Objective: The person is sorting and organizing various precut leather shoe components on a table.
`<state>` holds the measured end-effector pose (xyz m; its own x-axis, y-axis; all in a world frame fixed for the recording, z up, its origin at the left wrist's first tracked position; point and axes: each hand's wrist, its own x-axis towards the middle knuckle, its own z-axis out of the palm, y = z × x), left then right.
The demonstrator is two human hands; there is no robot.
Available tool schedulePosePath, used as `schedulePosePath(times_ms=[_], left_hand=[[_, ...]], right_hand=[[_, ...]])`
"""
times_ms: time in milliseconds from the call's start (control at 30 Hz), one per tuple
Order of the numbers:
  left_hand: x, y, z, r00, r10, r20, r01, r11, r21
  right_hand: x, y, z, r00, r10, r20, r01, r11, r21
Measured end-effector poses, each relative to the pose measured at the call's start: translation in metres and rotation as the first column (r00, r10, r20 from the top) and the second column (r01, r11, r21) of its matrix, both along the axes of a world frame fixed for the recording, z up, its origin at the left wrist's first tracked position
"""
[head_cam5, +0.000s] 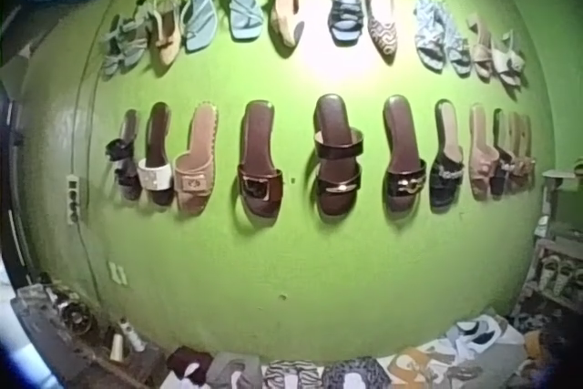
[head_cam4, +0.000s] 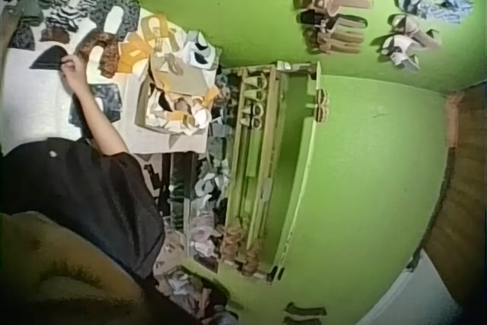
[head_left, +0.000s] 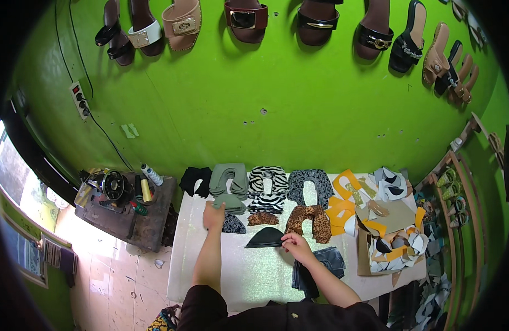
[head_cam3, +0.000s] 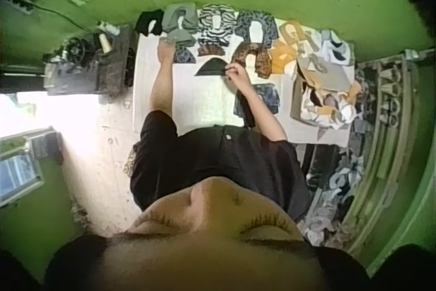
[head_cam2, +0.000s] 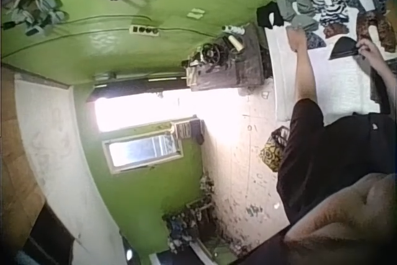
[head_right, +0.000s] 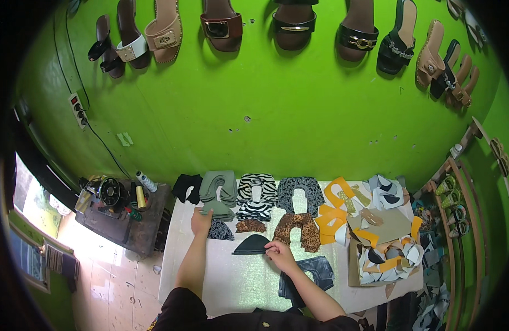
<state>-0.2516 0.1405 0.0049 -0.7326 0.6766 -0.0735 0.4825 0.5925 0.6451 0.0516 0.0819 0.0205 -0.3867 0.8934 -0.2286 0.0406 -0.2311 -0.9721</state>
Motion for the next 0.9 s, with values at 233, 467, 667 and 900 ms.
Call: schedulePosePath(times_ms=[233, 467, 667, 900], left_hand=[[-0.005, -0.006, -0.010, 0.981, -0.172, -0.094, 0.188, 0.963, 0.191], [-0.010, 0.011, 0.007, 0.738, -0.599, -0.311, 0.566, 0.800, -0.197], [-0.021, 0.021, 0.012, 0.703, -0.657, -0.273, 0.560, 0.747, -0.358], [0.009, 0.010, 0.025, 0.700, -0.614, -0.363, 0.566, 0.788, -0.242]], right_hand=[[0.022, -0.015, 0.003, 0.999, -0.031, -0.012, 0.031, 0.999, -0.012], [0.067, -0.038, -0.015, 0.987, -0.158, -0.040, 0.156, 0.987, -0.040], [0.097, -0.059, -0.008, 0.964, -0.264, -0.029, 0.257, 0.956, -0.144], [0.107, -0.075, -0.014, 0.934, -0.353, -0.060, 0.338, 0.924, -0.181]])
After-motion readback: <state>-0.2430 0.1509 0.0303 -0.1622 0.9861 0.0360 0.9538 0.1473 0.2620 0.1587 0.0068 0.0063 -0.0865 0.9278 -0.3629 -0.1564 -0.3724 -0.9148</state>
